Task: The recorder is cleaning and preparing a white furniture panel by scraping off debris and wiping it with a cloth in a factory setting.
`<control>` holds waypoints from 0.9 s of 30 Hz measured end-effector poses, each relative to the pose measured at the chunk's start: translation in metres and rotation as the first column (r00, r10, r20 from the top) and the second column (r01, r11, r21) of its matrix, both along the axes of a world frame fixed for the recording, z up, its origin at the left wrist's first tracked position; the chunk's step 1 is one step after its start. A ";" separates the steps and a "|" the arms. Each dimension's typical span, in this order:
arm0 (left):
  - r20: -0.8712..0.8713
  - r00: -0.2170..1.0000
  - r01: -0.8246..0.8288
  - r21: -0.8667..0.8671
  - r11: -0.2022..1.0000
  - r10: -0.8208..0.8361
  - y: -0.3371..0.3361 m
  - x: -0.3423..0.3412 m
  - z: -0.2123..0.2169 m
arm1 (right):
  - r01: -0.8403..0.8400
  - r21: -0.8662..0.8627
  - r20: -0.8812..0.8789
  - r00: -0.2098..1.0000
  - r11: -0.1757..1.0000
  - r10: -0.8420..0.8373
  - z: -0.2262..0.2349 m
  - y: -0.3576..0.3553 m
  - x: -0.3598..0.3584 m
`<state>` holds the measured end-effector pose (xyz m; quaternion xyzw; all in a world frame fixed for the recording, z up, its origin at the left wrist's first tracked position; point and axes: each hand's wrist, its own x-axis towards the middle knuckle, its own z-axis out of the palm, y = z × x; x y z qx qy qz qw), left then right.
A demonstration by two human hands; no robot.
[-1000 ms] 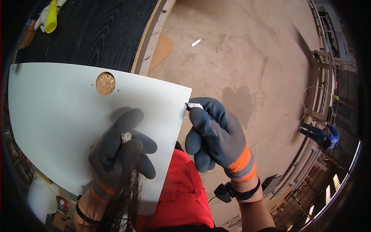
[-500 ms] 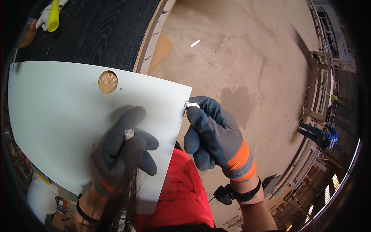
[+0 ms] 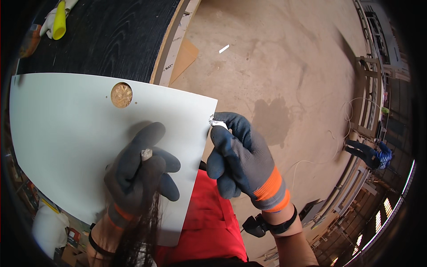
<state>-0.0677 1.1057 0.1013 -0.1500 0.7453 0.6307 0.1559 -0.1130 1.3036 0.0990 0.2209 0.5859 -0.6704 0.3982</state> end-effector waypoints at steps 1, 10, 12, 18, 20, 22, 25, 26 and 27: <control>-0.049 0.999 0.009 0.040 0.999 -0.007 -0.003 0.001 -0.002 | 0.005 -0.001 0.041 0.999 1.000 -0.005 0.003 -0.001 -0.002; -0.046 0.999 0.002 0.099 0.995 0.003 -0.003 0.002 -0.002 | 0.058 0.035 -0.058 0.997 0.998 -0.056 0.003 -0.002 0.007; -0.022 0.999 -0.025 0.113 0.993 0.028 -0.001 0.003 -0.001 | 0.036 0.091 -0.119 0.993 0.995 -0.025 0.002 -0.006 0.007; -0.068 0.997 -0.024 0.035 0.999 0.026 0.002 0.001 -0.001 | -0.031 0.193 -0.175 0.982 0.981 0.065 0.004 -0.008 -0.002; -0.018 1.000 -0.020 0.042 0.999 0.021 0.002 0.001 0.001 | -0.043 0.228 -0.196 0.977 0.973 0.089 0.004 -0.008 -0.003; -0.021 1.000 -0.017 0.036 0.999 0.018 0.002 0.000 0.002 | -0.030 0.228 -0.176 0.982 0.973 0.072 0.005 -0.010 -0.005; -0.054 0.998 -0.010 0.029 1.000 0.012 0.002 0.001 -0.001 | -0.022 0.208 -0.148 0.988 0.978 0.053 0.003 -0.007 -0.005; -0.084 0.996 -0.007 0.029 1.000 0.010 0.001 0.002 -0.002 | -0.026 0.187 -0.140 0.989 0.982 0.053 0.003 -0.006 -0.006; -0.085 0.996 -0.007 0.030 1.000 0.009 -0.001 0.002 -0.003 | -0.025 0.188 -0.141 0.989 0.982 0.053 0.003 -0.005 -0.006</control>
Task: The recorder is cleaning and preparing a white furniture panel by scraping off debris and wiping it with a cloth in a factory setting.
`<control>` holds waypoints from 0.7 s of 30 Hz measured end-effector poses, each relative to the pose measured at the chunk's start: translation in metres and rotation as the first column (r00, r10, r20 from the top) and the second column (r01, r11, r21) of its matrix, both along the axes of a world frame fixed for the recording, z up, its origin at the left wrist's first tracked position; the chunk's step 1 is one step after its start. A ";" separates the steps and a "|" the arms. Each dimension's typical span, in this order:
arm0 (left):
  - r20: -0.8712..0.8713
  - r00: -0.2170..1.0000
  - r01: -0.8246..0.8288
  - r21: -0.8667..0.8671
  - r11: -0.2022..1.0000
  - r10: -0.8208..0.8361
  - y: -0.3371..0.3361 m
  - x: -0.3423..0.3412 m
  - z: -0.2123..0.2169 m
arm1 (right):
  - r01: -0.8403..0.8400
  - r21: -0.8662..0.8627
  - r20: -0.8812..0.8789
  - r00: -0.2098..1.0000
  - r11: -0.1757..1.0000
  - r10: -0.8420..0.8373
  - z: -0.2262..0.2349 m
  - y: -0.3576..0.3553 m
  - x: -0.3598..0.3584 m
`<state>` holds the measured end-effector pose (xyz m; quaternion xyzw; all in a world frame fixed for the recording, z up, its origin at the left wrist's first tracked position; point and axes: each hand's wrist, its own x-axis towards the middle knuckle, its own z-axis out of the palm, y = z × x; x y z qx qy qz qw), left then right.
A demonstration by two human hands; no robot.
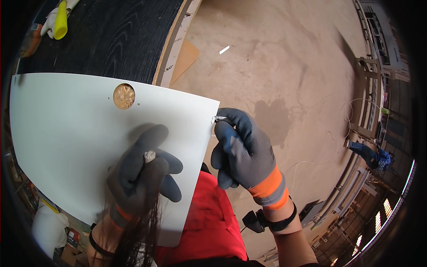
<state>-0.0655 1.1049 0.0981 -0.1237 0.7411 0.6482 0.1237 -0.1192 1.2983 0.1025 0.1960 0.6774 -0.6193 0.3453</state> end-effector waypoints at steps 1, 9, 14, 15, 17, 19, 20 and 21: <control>-0.019 1.000 0.008 0.047 0.999 -0.007 -0.003 0.001 -0.001 | 0.009 0.000 0.025 1.000 1.000 -0.009 0.000 0.000 -0.001; -0.012 1.000 0.018 0.151 0.988 -0.016 -0.006 0.002 -0.004 | 0.052 -0.075 0.009 0.999 0.996 -0.052 -0.005 0.003 0.008; -0.064 0.997 0.044 0.133 0.990 -0.035 -0.006 0.001 -0.006 | -0.102 0.154 -0.217 0.967 0.983 0.134 -0.007 0.002 0.011; -0.064 0.997 0.045 0.135 0.990 -0.036 -0.005 0.000 -0.006 | -0.101 0.156 -0.217 0.967 0.983 0.134 -0.006 0.002 0.009; -0.027 0.999 0.032 0.126 0.992 -0.028 -0.007 0.001 -0.001 | -0.141 0.166 -0.197 0.965 0.976 0.173 -0.001 -0.003 0.004; -0.012 1.000 0.015 0.127 0.992 -0.014 -0.007 0.001 0.000 | -0.106 0.134 -0.177 0.976 0.985 0.129 -0.002 -0.005 0.006; 0.003 1.000 0.002 0.132 0.991 -0.002 -0.007 0.002 0.000 | -0.067 0.107 -0.155 0.984 0.992 0.083 -0.003 -0.005 0.007; 0.002 1.000 0.000 0.132 0.991 0.000 -0.007 0.002 0.001 | -0.069 0.106 -0.155 0.984 0.992 0.085 -0.001 -0.006 0.006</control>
